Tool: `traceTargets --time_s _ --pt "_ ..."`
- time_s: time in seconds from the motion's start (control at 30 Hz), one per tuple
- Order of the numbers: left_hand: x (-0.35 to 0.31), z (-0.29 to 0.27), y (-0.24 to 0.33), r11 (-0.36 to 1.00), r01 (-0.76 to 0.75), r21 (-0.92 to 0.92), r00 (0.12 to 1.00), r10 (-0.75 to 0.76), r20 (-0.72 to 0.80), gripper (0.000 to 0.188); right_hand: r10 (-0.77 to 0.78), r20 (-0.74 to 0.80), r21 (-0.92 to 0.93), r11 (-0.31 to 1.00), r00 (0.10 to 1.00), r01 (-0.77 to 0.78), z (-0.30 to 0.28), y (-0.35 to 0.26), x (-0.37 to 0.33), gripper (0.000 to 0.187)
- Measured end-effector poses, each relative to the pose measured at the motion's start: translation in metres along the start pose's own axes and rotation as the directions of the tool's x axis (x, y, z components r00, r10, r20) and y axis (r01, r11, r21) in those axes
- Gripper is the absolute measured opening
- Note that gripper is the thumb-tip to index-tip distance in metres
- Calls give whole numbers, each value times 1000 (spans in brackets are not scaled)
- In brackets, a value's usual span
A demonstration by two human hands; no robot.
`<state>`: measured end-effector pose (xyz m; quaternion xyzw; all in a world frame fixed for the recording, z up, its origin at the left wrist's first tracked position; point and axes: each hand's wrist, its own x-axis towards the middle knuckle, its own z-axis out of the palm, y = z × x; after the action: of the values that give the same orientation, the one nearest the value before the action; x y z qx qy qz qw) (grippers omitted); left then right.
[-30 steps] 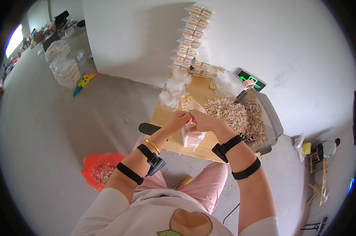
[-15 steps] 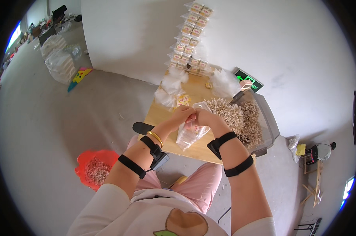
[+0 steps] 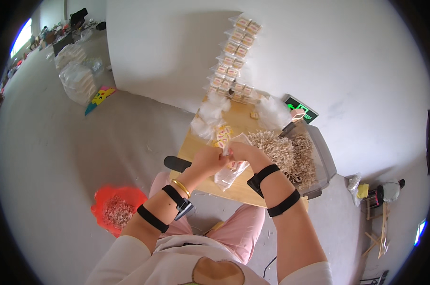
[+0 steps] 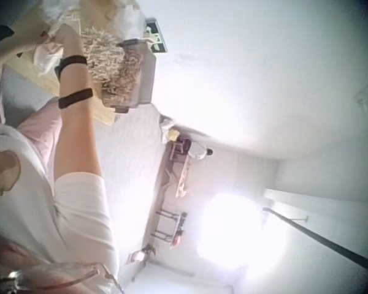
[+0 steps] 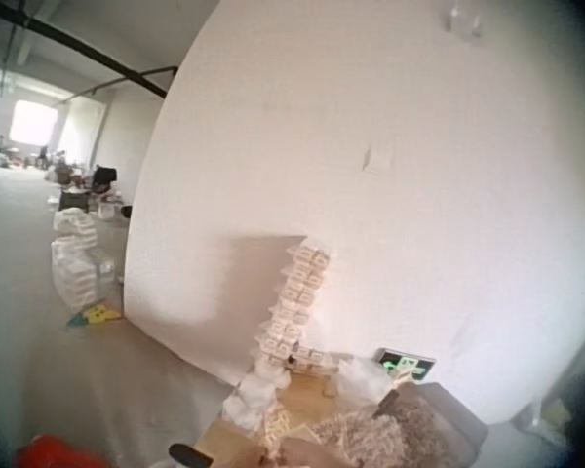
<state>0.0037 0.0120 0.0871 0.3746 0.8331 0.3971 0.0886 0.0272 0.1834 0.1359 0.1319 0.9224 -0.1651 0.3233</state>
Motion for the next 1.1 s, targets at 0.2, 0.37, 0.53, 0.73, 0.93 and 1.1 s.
traceTargets --time_s 0.2,0.37,0.53,0.73,0.93,1.1 --pt "6 -6 14 999 28 -43 999 -30 -35 44 -175 47 156 974 983 166 2 27 5 34" --pt "6 1 24 994 -60 -89 994 51 -99 31 -293 -319 228 899 901 374 22 51 -17 30" --pt "10 19 14 968 -197 -156 968 168 -185 23 -369 -594 126 835 715 536 35 42 -34 31" --pt "10 38 3 871 -298 -390 939 194 -286 25 -416 -729 -70 835 543 545 47 39 -42 39" --pt "10 49 9 579 11 -815 992 98 83 22 -385 -475 168 843 791 511 26 54 -41 41" --pt "5 30 15 480 103 -871 964 166 206 21 -324 -75 103 938 943 331 -5 23 -60 33"
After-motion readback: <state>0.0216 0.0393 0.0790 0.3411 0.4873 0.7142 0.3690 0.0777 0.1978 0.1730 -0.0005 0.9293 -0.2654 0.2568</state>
